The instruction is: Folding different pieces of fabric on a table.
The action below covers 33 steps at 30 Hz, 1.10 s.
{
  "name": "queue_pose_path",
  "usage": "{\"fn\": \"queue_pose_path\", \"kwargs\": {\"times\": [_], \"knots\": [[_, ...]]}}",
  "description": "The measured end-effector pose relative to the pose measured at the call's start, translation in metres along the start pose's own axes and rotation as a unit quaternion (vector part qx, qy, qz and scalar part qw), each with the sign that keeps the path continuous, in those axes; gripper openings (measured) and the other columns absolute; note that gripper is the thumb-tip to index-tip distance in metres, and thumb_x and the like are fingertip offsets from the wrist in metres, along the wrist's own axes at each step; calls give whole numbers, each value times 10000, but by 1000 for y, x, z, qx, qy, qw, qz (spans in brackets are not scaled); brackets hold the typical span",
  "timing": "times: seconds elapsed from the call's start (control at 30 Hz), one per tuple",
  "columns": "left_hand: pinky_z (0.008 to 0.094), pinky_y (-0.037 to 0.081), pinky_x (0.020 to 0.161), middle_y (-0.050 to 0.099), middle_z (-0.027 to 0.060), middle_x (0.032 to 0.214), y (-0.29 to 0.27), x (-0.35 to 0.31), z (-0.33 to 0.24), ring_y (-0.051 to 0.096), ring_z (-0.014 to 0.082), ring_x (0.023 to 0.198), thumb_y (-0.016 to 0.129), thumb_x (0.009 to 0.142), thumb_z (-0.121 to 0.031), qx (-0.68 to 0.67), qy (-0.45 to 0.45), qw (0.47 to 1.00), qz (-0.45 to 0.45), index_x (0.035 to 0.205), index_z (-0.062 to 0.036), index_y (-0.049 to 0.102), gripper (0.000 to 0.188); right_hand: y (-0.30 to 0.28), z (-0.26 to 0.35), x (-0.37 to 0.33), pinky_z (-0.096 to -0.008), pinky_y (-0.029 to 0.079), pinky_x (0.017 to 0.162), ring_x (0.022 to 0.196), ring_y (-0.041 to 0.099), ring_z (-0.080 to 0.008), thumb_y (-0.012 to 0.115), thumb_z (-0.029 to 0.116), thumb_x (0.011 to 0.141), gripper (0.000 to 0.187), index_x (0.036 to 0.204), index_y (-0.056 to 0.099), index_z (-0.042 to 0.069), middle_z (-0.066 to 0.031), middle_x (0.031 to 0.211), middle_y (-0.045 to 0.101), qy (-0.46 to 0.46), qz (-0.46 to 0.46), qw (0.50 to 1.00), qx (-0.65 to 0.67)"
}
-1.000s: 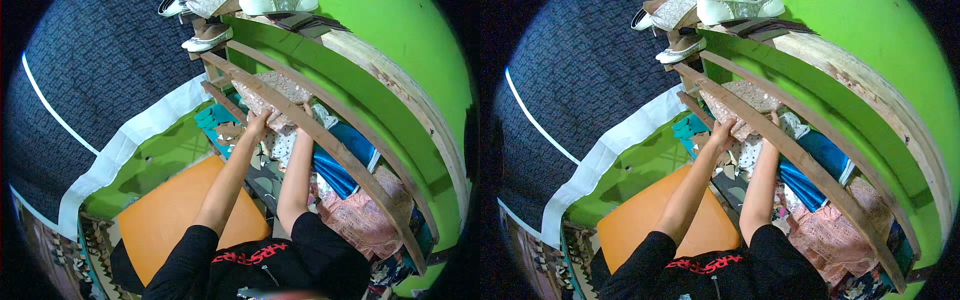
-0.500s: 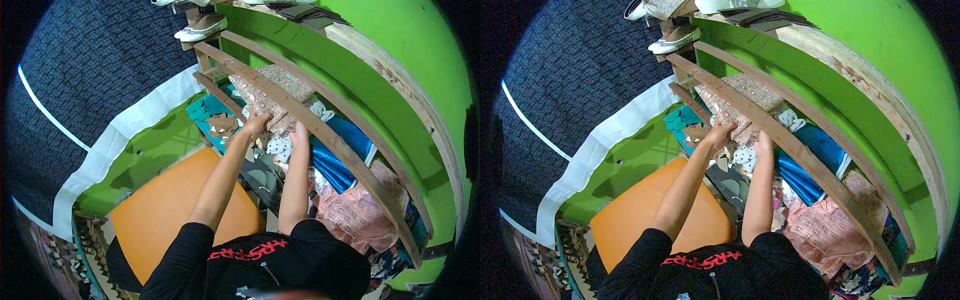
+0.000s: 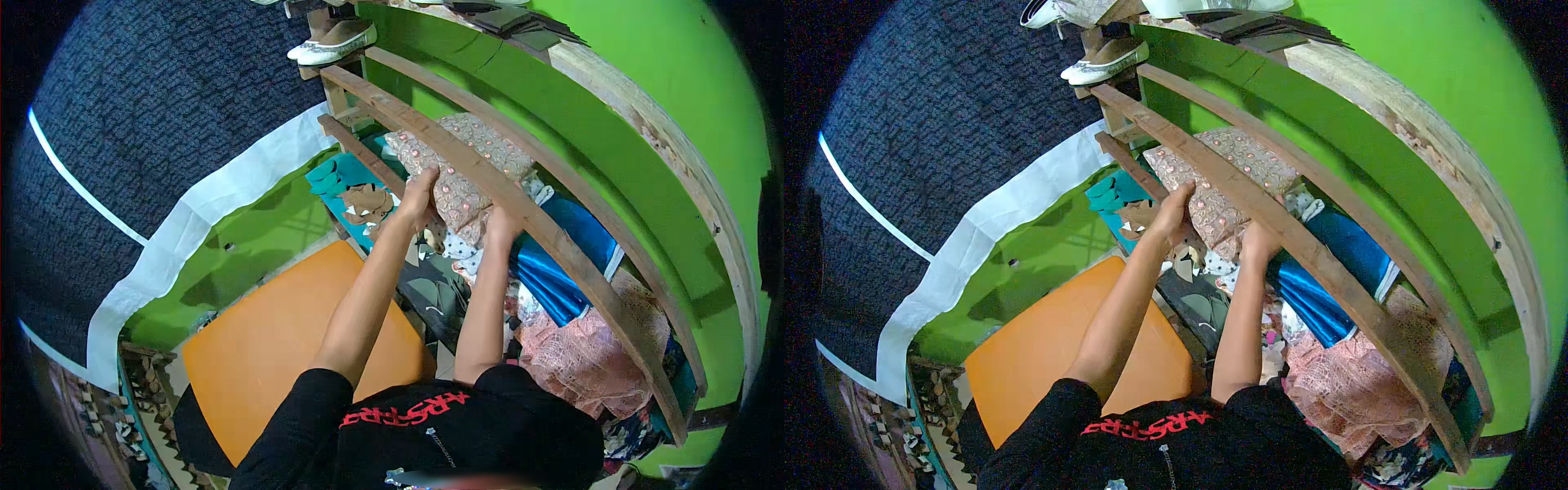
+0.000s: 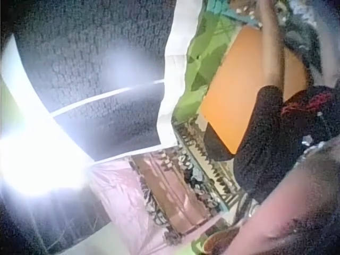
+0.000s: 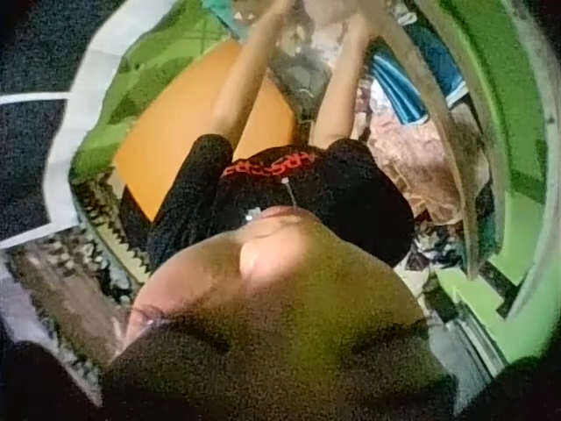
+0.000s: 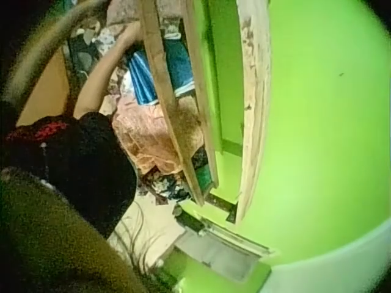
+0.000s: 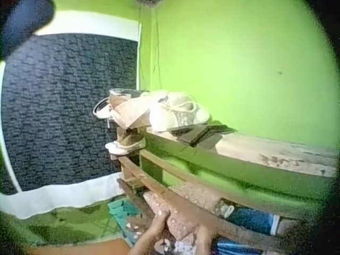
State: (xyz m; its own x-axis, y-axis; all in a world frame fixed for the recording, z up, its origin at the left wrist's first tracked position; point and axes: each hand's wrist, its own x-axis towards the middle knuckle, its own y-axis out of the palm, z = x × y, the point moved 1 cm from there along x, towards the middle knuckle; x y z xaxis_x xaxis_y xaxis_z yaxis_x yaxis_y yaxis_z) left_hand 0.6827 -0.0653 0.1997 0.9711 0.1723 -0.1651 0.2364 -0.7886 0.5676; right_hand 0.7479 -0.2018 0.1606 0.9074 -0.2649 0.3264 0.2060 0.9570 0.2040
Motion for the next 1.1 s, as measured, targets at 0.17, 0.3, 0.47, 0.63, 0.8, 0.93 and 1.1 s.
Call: {"fn": "queue_pose_path", "kwargs": {"times": [0.17,0.3,0.47,0.63,0.8,0.93,1.1], "knots": [[350,357,852,446,161,1136,-6,2,6,433,237,1039,525,763,-416,147,47,986,-63,1140,42,419,603,-3,25,-15,-316,347,874,980,489,-219,489,23,759,310,1065,486,-31,-140,1039,540,-84,-23,992,-97],[293,438,719,525,118,980,-4,14,24,533,188,822,621,741,-206,101,148,981,-73,1085,63,385,497,-17,19,-9,-330,359,874,985,494,-229,513,-12,727,345,1067,477,-54,-153,1058,529,-108,-45,977,-178],[317,396,821,415,159,1128,-8,17,32,462,212,969,659,717,-195,204,185,956,-102,1232,-1,144,754,-23,27,-20,-319,366,878,989,497,-235,514,-123,659,414,1066,467,-70,-163,1056,526,-114,-69,986,-98],[341,351,868,335,267,1211,-2,20,32,422,324,1058,669,680,-139,282,303,900,-140,1279,-38,-131,1005,-37,21,-13,-350,357,878,977,506,-265,517,-17,719,329,1037,476,-90,-192,1033,533,-143,1,975,-168],[351,361,856,350,296,1188,-1,11,28,471,361,1005,612,722,-114,352,293,878,-140,1269,-30,-147,939,-17,52,-68,-409,210,958,1142,292,-384,579,135,721,669,1228,208,-95,-297,1247,251,-169,33,951,-257],[339,360,855,354,290,1179,5,10,38,478,328,983,601,734,-114,300,294,903,-88,1232,17,-195,948,-33,71,-92,-448,119,987,1200,106,-420,616,153,669,821,1270,101,-63,-281,1290,82,-223,42,897,-379],[318,416,759,485,271,989,15,0,48,532,323,874,579,746,-115,278,287,915,-57,1203,32,-226,936,-43,89,-110,-532,103,965,1207,67,-453,598,258,668,772,1276,196,3,-274,1271,137,-201,78,853,-475]]}}
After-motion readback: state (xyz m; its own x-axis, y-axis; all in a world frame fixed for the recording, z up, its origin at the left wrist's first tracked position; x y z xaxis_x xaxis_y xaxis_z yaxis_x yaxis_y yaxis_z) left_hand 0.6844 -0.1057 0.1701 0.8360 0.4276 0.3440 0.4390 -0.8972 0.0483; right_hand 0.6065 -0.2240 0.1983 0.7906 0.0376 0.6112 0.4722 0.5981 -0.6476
